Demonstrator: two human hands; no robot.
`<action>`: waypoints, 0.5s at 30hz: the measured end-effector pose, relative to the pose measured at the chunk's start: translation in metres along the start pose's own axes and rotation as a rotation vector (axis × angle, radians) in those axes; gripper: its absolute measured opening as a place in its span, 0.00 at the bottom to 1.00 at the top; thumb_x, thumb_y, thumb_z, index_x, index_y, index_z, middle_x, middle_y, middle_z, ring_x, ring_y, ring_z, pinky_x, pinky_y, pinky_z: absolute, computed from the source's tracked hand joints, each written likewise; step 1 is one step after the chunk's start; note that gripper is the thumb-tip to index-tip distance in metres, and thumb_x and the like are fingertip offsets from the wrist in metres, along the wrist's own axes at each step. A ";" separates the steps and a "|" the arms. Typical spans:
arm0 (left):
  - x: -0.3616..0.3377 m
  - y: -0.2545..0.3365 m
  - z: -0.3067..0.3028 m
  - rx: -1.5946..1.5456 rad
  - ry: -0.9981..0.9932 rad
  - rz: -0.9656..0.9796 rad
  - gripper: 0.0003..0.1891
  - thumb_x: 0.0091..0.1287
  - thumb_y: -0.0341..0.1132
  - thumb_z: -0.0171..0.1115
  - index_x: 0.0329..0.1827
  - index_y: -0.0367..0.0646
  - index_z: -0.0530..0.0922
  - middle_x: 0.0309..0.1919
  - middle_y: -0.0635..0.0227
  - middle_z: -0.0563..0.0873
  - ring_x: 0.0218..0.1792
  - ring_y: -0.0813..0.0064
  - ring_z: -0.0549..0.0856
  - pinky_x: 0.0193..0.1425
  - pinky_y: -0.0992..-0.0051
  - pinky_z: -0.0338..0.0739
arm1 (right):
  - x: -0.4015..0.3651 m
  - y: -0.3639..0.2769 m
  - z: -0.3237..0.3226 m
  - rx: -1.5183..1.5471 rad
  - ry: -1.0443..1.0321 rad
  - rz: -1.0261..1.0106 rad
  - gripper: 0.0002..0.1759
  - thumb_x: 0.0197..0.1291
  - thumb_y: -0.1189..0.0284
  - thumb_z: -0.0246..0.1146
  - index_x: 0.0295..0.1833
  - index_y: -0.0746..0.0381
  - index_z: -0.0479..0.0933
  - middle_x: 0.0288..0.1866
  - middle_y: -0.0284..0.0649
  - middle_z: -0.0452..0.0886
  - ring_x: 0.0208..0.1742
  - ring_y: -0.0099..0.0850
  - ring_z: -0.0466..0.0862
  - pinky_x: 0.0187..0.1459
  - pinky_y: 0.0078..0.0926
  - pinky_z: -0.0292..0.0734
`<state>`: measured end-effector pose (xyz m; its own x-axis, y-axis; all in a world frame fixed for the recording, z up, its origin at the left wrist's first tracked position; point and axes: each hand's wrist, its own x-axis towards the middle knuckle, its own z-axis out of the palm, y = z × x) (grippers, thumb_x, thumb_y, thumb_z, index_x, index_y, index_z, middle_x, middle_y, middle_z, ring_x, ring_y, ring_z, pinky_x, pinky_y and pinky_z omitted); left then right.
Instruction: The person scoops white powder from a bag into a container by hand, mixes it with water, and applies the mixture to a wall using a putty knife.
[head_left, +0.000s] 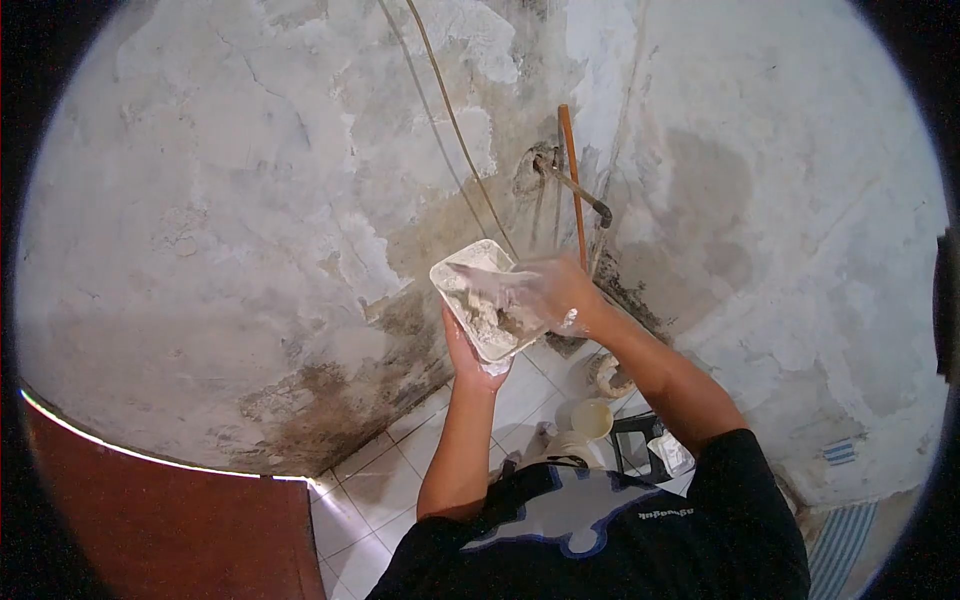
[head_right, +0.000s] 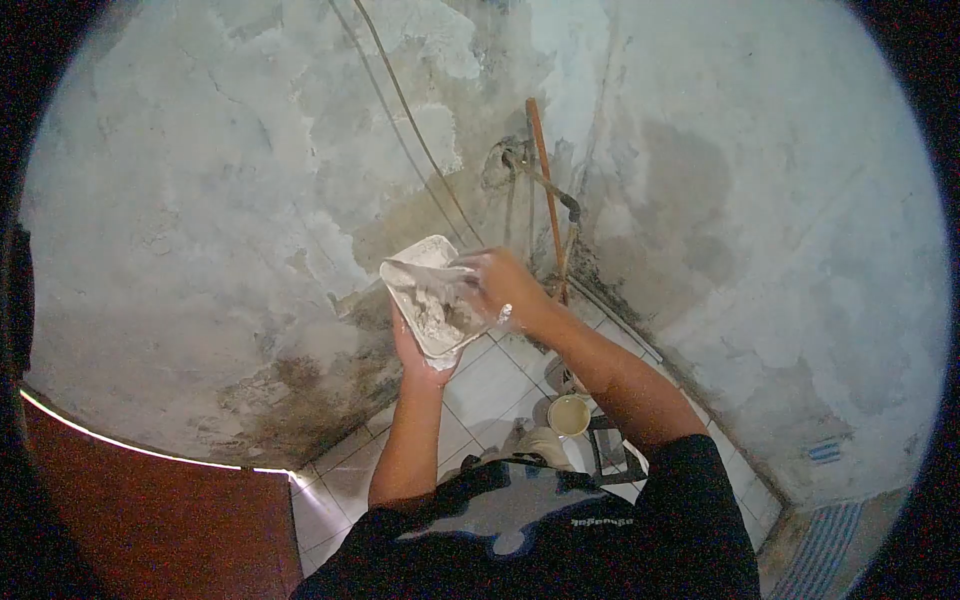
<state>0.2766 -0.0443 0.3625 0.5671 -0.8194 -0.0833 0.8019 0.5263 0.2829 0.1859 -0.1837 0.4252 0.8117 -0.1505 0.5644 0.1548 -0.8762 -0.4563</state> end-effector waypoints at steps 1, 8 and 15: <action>0.001 0.000 -0.001 0.017 0.008 0.007 0.29 0.74 0.58 0.45 0.70 0.50 0.69 0.65 0.65 0.77 0.62 0.60 0.78 0.67 0.56 0.72 | 0.000 -0.003 -0.002 -0.002 0.001 0.001 0.12 0.53 0.68 0.63 0.38 0.66 0.80 0.35 0.50 0.82 0.39 0.52 0.81 0.40 0.44 0.76; -0.001 0.007 -0.003 0.007 -0.028 -0.007 0.29 0.74 0.58 0.44 0.71 0.50 0.68 0.65 0.65 0.77 0.62 0.60 0.78 0.67 0.55 0.73 | 0.014 -0.010 -0.020 0.020 -0.005 0.152 0.11 0.56 0.70 0.61 0.40 0.67 0.82 0.34 0.51 0.82 0.36 0.51 0.82 0.40 0.41 0.77; -0.005 0.002 0.011 0.018 -0.015 -0.051 0.30 0.75 0.57 0.45 0.72 0.46 0.66 0.67 0.62 0.74 0.64 0.58 0.76 0.68 0.54 0.71 | 0.018 0.016 0.025 -0.172 0.098 0.171 0.11 0.56 0.71 0.62 0.41 0.64 0.84 0.37 0.50 0.85 0.36 0.47 0.85 0.40 0.40 0.79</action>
<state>0.2733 -0.0423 0.3744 0.5227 -0.8483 -0.0841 0.8262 0.4798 0.2954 0.2171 -0.1889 0.4108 0.7578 -0.3397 0.5570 -0.0847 -0.8977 -0.4323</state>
